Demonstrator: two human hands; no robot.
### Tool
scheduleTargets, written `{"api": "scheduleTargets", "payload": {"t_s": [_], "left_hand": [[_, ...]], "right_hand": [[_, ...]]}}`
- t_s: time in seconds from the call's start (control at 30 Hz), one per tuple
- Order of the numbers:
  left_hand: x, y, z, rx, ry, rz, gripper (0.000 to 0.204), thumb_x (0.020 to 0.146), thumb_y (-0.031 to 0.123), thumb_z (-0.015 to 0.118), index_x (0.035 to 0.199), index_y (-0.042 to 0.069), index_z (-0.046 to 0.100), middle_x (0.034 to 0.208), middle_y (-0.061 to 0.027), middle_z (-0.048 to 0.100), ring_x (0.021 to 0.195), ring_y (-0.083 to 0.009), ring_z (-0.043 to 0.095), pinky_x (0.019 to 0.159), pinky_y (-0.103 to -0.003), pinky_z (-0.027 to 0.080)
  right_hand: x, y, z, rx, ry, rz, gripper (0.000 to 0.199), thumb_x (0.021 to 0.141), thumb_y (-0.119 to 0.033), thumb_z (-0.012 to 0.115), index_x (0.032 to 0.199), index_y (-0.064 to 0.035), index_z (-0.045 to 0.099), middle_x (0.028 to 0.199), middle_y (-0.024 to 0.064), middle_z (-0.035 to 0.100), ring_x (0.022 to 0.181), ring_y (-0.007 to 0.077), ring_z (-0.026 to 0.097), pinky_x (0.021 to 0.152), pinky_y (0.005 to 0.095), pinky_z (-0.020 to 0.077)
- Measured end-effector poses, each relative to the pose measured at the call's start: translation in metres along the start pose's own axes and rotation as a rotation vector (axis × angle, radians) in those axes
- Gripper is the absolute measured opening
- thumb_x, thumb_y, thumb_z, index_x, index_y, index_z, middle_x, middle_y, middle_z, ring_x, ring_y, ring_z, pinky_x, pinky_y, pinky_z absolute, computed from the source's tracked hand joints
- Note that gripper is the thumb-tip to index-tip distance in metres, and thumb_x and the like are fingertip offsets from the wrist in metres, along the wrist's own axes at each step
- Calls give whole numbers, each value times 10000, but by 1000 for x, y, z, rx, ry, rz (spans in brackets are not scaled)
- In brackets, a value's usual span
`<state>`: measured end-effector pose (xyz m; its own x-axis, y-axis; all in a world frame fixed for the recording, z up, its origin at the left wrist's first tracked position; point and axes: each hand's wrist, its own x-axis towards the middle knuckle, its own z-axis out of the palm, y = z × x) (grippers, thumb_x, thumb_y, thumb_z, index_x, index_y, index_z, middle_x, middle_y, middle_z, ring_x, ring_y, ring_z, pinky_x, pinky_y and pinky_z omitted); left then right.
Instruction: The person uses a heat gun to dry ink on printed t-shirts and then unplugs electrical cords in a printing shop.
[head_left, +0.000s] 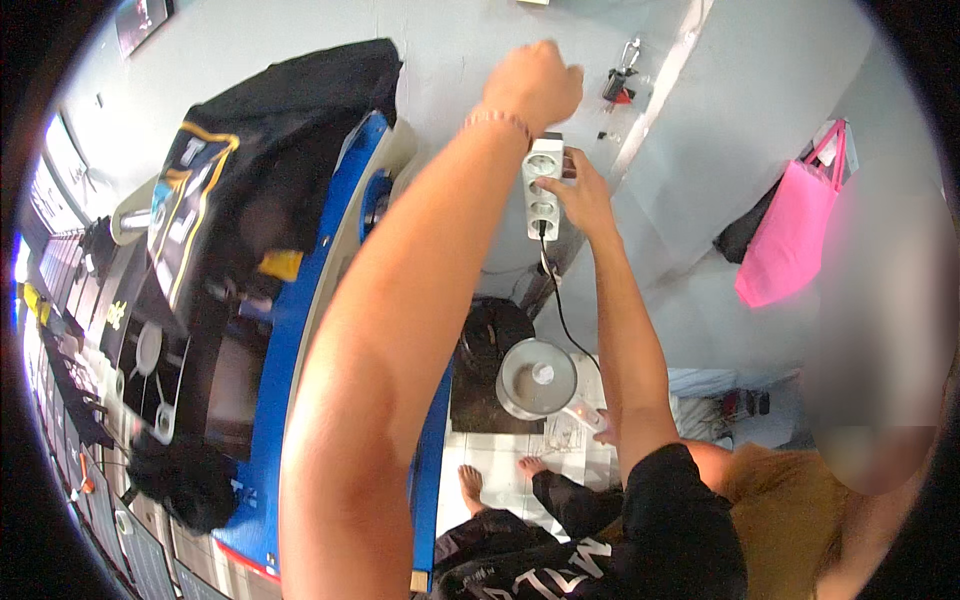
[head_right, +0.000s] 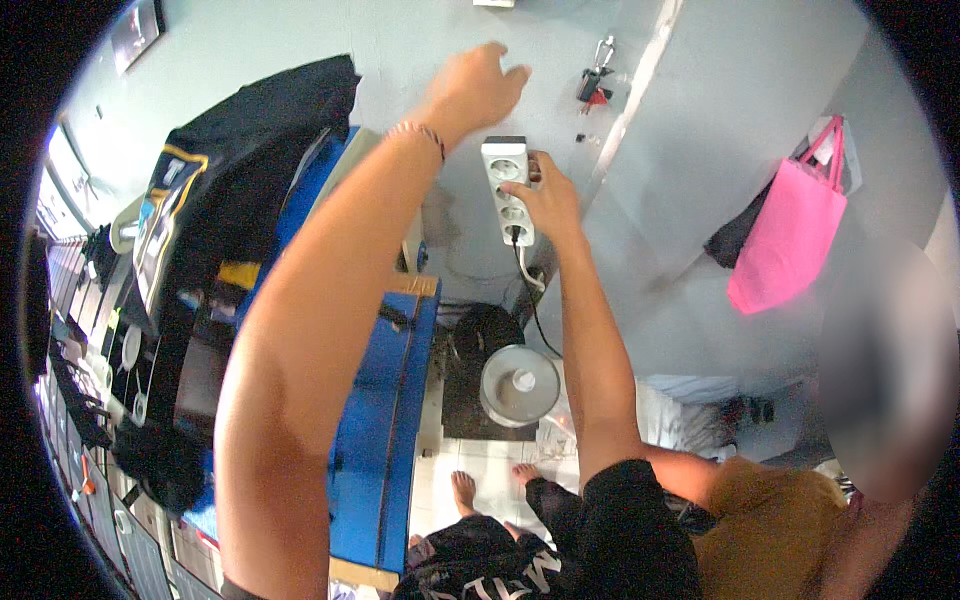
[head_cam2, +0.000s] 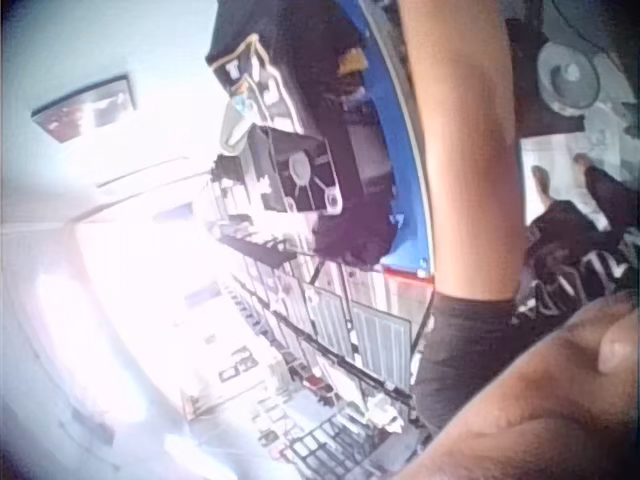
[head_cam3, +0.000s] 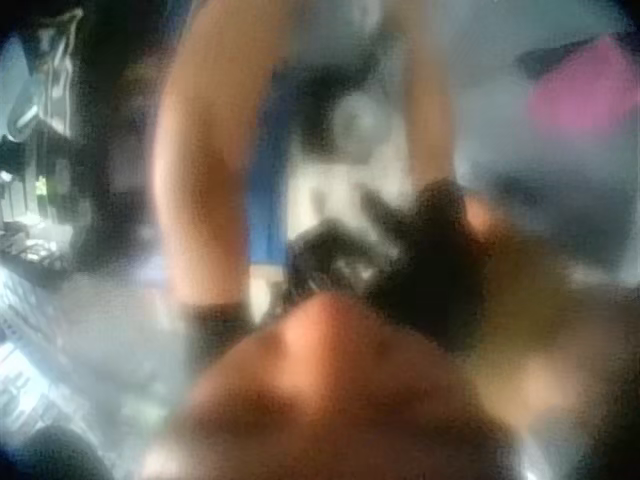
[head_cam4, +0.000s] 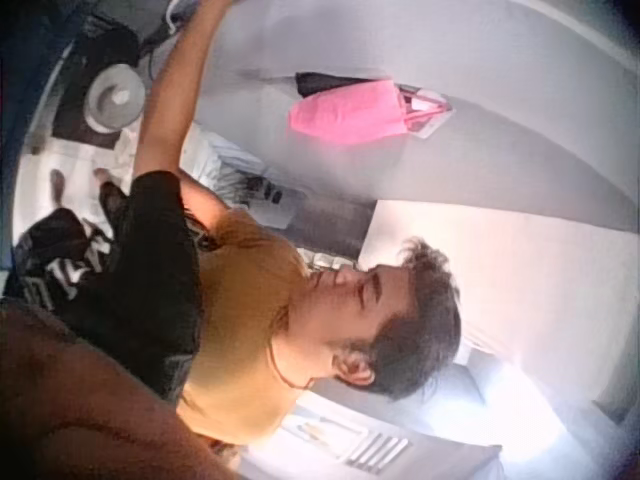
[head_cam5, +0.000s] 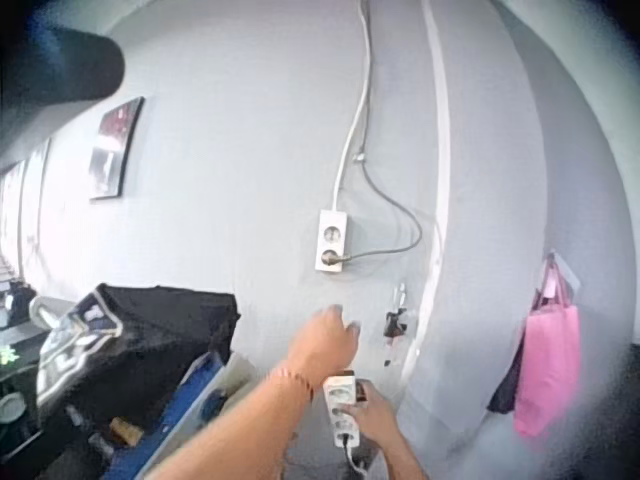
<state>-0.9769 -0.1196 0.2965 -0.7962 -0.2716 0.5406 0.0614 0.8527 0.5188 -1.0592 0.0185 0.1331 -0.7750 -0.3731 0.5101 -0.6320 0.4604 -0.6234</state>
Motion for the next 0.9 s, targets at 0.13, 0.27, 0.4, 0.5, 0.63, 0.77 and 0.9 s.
{"api": "scheduleTargets", "payload": {"t_s": [0.13, 0.27, 0.4, 0.5, 0.63, 0.77, 0.9], "left_hand": [[-22, 25, -72, 160, 47, 99, 393, 892, 306, 593, 1041, -31, 732, 1092, -288, 696, 1050, -450, 673, 951, -502, 532], [-61, 34, -168, 506, 45, 305, 361, 900, 269, 569, 1011, -33, 733, 1088, -293, 689, 1049, -427, 672, 962, -477, 525], [-166, 67, -257, 429, 21, 384, 342, 923, 245, 556, 1039, -31, 720, 1079, -273, 692, 1041, -437, 662, 962, -465, 520], [-262, 66, -327, 570, 53, 402, 355, 942, 255, 552, 1136, -13, 681, 1165, -264, 662, 1110, -413, 639, 990, -465, 505], [-369, 59, -387, 794, 58, 381, 402, 968, 267, 546, 1266, 11, 630, 1281, -252, 622, 1202, -382, 608, 1027, -465, 486], [-428, 14, -392, 591, 19, 215, 458, 997, 285, 528, 1367, 22, 586, 1414, -245, 563, 1322, -349, 552, 1087, -484, 445], [-509, 6, -433, 742, -56, 75, 423, 995, 354, 515, 1283, 84, 666, 1435, -171, 571, 1346, -367, 532, 1090, -533, 441]], "right_hand": [[-20, -3, 12, 82, -145, -97, 599, 788, -258, 836, 1285, -41, 582, 1183, 170, 709, 1103, 324, 678, 941, 413, 512], [-48, -27, 16, -34, -271, -176, 587, 784, -263, 833, 1292, -81, 603, 1186, 173, 705, 1084, 341, 677, 915, 418, 518], [-104, -29, 0, -293, -438, -58, 609, 778, -233, 821, 1330, -115, 592, 1183, 136, 706, 964, 323, 667, 814, 424, 508], [-142, -34, 25, -307, -479, -213, 606, 779, -237, 818, 1333, -136, 594, 1227, 122, 697, 1014, 343, 675, 837, 434, 517], [-198, -39, 71, -338, -556, -381, 608, 795, -220, 797, 1360, -191, 573, 1273, 111, 674, 1121, 365, 650, 913, 470, 527], [-271, -13, 49, -365, -496, -253, 507, 842, -169, 739, 1326, -176, 590, 1215, 114, 688, 1108, 351, 652, 903, 488, 531], [-275, -32, 84, -272, -434, -272, 493, 834, -162, 741, 1306, -161, 599, 1216, 111, 688, 1096, 360, 655, 886, 486, 538]]}}
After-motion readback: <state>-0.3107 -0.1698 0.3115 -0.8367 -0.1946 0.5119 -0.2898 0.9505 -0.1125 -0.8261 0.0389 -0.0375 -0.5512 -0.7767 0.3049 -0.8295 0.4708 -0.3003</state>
